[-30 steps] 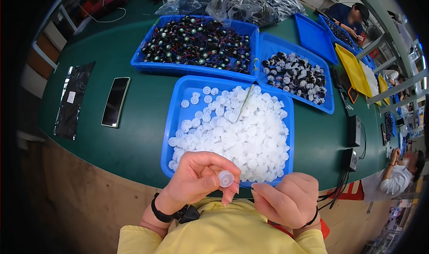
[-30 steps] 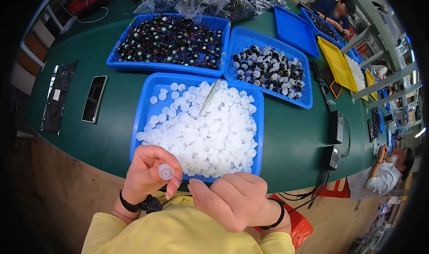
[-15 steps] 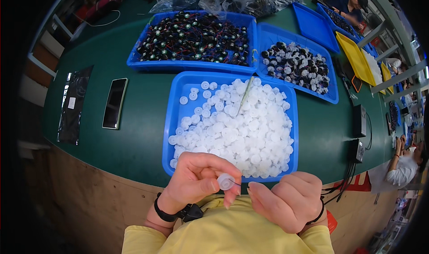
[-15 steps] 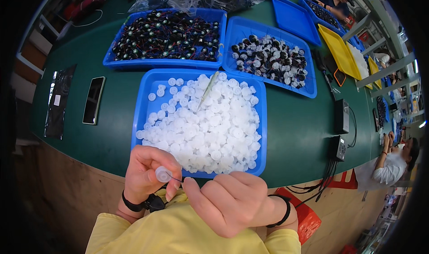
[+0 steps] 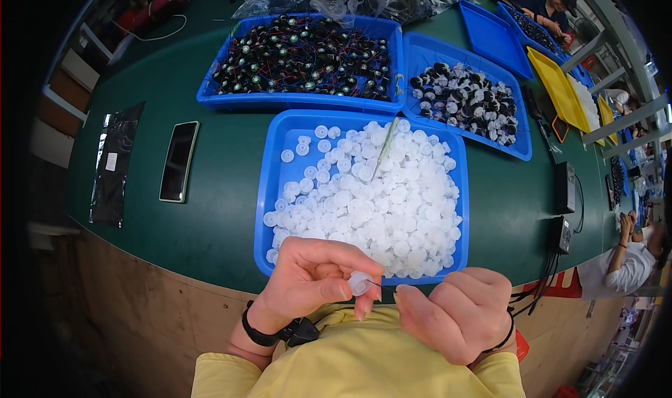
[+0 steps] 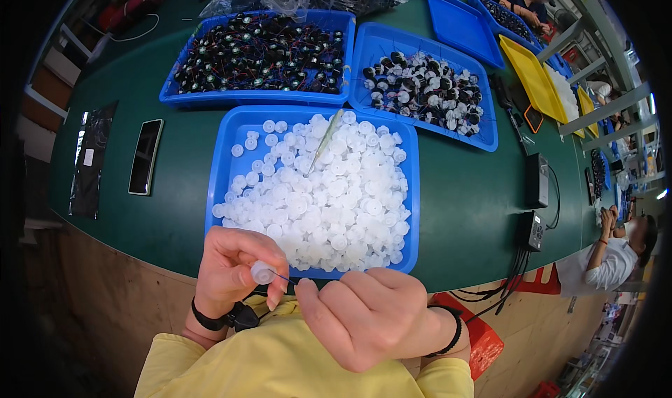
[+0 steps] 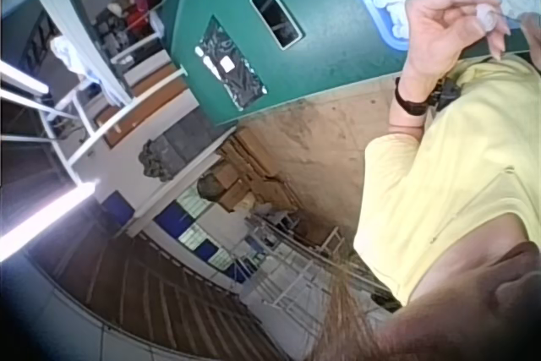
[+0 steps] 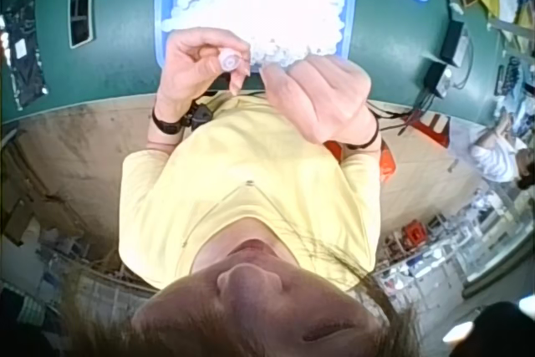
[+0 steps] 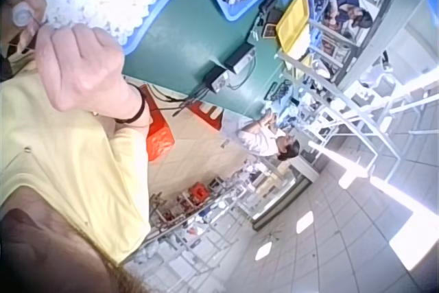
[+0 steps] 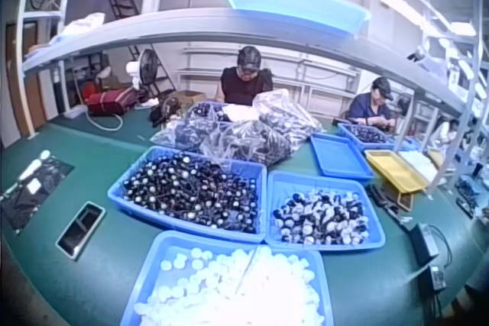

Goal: Assembling small plastic components using a metal prying tool on a workbench.

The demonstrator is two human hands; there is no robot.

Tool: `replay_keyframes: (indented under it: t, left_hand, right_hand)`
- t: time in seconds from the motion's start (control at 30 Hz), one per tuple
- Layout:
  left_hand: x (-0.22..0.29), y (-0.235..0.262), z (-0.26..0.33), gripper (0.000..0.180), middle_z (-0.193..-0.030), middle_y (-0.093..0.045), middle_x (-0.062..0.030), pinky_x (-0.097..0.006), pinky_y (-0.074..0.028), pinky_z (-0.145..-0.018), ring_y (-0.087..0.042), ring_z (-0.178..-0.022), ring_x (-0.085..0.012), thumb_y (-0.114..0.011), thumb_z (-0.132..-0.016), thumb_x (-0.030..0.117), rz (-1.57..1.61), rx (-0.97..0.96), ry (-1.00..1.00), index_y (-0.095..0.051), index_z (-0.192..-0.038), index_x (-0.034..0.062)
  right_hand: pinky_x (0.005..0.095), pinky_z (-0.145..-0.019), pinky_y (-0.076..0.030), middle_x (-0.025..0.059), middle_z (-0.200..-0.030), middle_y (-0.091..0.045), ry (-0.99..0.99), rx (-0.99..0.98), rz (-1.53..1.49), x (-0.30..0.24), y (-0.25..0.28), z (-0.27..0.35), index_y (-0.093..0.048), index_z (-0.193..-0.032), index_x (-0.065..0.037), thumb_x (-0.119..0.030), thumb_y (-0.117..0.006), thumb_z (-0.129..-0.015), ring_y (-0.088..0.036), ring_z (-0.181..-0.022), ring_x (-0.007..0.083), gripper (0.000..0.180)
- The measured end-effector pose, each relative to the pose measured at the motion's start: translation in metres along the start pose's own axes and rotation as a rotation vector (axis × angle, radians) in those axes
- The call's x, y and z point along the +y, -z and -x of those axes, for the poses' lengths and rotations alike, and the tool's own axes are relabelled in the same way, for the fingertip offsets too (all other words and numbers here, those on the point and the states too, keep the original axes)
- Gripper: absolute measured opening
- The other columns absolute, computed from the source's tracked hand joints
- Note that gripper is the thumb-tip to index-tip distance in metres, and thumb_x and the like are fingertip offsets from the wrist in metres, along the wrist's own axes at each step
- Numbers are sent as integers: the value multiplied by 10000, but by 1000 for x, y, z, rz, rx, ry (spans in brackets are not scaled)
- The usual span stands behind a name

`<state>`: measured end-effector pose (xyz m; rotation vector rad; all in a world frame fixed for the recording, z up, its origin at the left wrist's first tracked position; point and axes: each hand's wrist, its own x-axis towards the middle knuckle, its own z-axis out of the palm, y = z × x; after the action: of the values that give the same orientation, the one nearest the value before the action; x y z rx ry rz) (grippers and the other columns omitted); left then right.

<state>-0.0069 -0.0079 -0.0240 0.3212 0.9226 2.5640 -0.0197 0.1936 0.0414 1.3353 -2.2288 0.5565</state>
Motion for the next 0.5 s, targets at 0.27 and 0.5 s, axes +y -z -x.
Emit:
replay_keyframes:
  t: [0.27, 0.5]
  left_hand:
    - [-1, -1, -1, 277, -899, -615, -190, -281, -514, -621, -623, -695, -196, -618, -796, -4, -114, -15, -24, -568, -1042, -122]
    - [0, -1, 0, 287, -885, -616, -192, -278, -508, -620, -622, -696, -191, -623, -798, 9, -95, -22, -25, -565, -1045, -124]
  right_hand:
    - [197, -353, -217, -22, -535, -396, -13, 18, 4, -2, -3, -4, -618, -771, 31, -44, -616, -545, -383, -422, 75, 238]
    - [201, -348, -224, -27, -521, -370, -29, 62, 11, -3, -10, -3, -610, -759, 38, -39, -643, -618, -376, -411, 75, 164]
